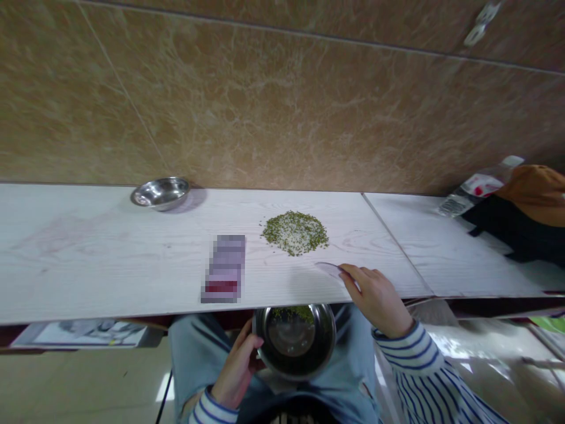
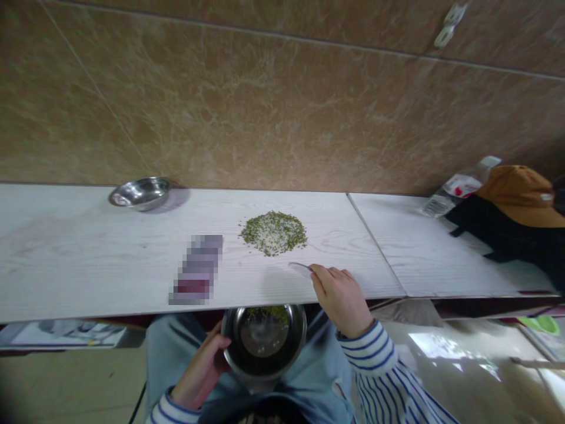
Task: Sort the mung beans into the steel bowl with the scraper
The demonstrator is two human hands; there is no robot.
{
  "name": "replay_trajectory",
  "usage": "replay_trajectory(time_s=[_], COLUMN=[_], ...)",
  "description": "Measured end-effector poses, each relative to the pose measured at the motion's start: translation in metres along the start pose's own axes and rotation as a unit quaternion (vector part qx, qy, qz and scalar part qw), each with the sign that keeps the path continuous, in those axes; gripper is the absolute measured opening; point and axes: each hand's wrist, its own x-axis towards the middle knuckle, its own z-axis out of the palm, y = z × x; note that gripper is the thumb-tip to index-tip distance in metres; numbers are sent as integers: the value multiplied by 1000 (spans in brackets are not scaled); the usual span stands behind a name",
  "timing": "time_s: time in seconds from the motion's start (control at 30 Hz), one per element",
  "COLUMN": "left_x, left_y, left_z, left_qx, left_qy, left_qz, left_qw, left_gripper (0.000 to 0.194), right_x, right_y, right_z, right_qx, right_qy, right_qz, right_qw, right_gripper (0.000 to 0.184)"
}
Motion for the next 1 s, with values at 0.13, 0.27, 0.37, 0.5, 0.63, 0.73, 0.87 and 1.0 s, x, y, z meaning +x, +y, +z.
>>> replay_trajectory(time_s=[0.13, 0.27, 0.37, 0.5, 0.63, 0.73, 0.87, 1.0], left_x=[7, 13, 18, 25, 27, 25, 25, 33], left_y=[2, 6, 7, 4, 5, 9, 9, -1], left_z=[1, 1, -1, -4, -2, 2, 4, 2], left_qx=[6, 6, 7, 9, 14, 16, 17, 22], left_qy=[10, 26, 37, 35, 30, 30, 44, 79], left_qz=[-19, -22, -26, -36, -45, -46, -39, -33], left_qw=[1000, 999, 999, 999, 998, 998, 998, 996], left_gripper=[45, 55, 57, 54, 46, 41, 33, 26], right_x=[18, 34, 43, 51, 62, 74, 92, 109], right_y=[-5, -5, -5, -15, -28, -29, -22, -16], right_z=[6, 9, 10, 9, 11, 14, 20, 23], right_qx=[-2, -3, 6, 34, 36, 15, -11, -25], right_qy=[-10, -11, -17, -38, -72, -77, -66, -64], right_qz=[-12, -13, -8, -40, -95, -94, -88, -73], right_qw=[1000, 1000, 1000, 998, 992, 993, 994, 995], right_gripper=[23, 22, 22, 22, 21, 20, 20, 20])
